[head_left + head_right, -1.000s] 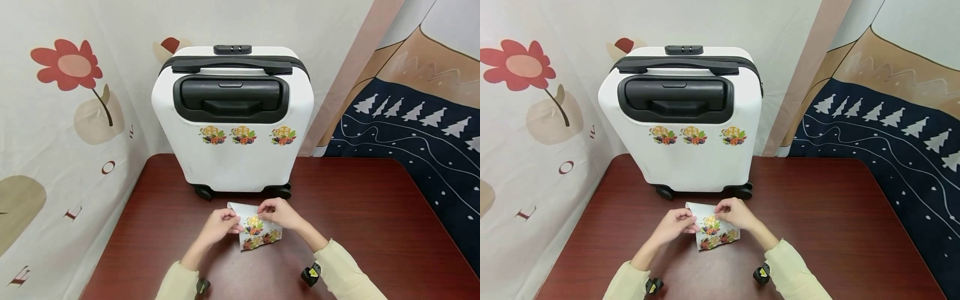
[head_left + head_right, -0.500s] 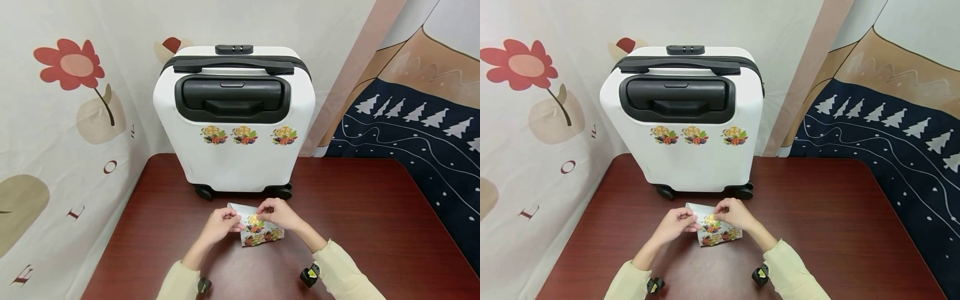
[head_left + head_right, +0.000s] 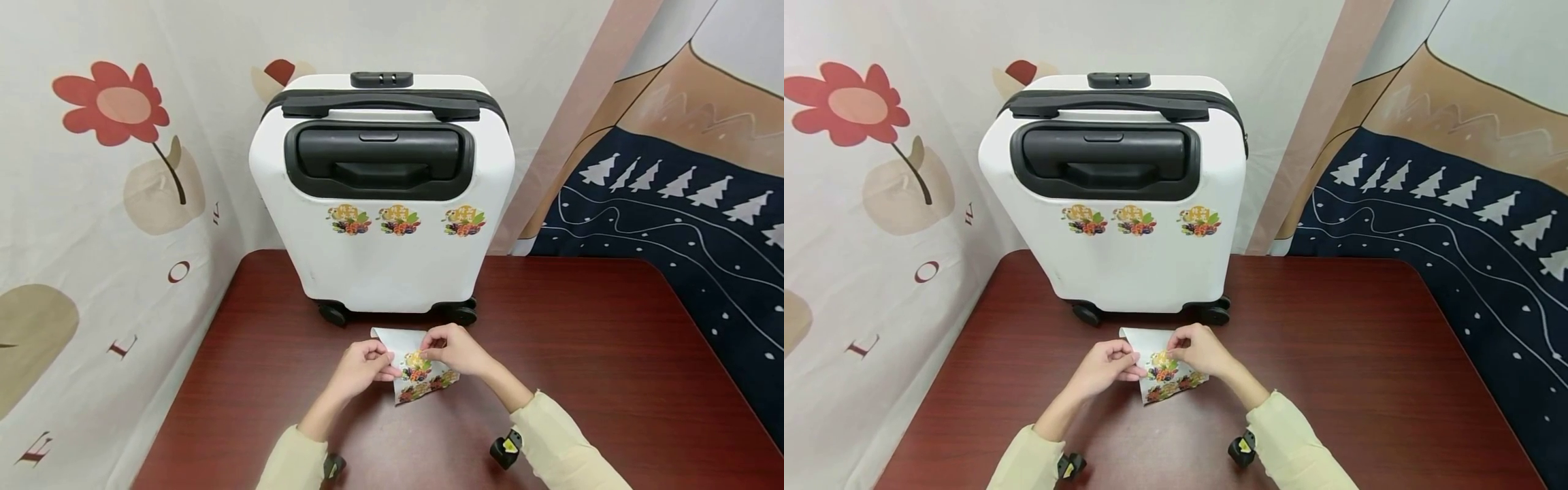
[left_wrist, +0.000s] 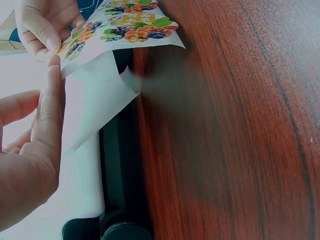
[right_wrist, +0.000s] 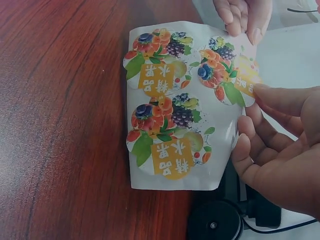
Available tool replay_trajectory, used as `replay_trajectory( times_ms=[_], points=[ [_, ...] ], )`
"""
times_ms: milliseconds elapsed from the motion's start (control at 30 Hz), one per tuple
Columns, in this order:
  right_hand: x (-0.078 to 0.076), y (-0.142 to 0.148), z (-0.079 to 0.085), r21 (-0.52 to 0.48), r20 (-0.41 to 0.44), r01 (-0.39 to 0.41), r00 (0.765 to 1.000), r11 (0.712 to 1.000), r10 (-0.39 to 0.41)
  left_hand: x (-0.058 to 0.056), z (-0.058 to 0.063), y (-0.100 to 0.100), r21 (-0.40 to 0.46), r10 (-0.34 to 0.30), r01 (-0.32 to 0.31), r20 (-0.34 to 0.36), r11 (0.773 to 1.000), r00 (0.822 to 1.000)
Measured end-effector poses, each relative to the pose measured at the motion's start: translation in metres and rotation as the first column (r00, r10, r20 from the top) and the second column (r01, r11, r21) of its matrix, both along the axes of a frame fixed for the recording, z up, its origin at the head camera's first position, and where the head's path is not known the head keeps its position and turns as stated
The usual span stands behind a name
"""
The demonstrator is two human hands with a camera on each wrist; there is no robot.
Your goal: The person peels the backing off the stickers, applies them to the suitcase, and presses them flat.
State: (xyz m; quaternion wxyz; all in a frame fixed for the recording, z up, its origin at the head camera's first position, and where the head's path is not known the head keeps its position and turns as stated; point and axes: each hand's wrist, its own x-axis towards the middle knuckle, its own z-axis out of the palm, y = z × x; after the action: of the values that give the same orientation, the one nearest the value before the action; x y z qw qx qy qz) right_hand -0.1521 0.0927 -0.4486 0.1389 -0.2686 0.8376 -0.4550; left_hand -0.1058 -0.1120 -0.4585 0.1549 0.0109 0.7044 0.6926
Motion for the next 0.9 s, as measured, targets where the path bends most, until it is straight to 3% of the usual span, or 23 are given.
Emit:
replay_trajectory(
  times_ms=[467,533,700,767,900],
  points=[
    [-0.002,-0.002,-0.002,-0.001,-0.005,-0.047,0.999,0.999,0.047,-0.001,-0.006,-0.003,-0.009,0.002,-0.002,0.013,1.000,1.000],
    [-0.002,-0.003,-0.002,0.002,-0.004,-0.051,0.999,0.999,0.051,0.001,0.001,-0.003,-0.009,0.002,-0.002,0.015,1.000,1.000],
    [-0.002,-0.002,-0.003,-0.009,0.004,-0.058,0.998,0.998,0.058,0.001,0.002,-0.002,-0.007,0.000,0.000,0.027,1.000,1.000],
    [-0.002,-0.001,-0.004,-0.016,0.008,-0.059,0.998,0.998,0.059,-0.001,-0.006,-0.003,-0.004,-0.002,0.002,0.029,1.000,1.000],
    [-0.002,0.001,-0.005,-0.026,0.024,-0.061,0.998,0.998,0.062,0.000,-0.008,-0.004,0.004,-0.011,0.011,0.023,1.000,1.000]
  ],
)
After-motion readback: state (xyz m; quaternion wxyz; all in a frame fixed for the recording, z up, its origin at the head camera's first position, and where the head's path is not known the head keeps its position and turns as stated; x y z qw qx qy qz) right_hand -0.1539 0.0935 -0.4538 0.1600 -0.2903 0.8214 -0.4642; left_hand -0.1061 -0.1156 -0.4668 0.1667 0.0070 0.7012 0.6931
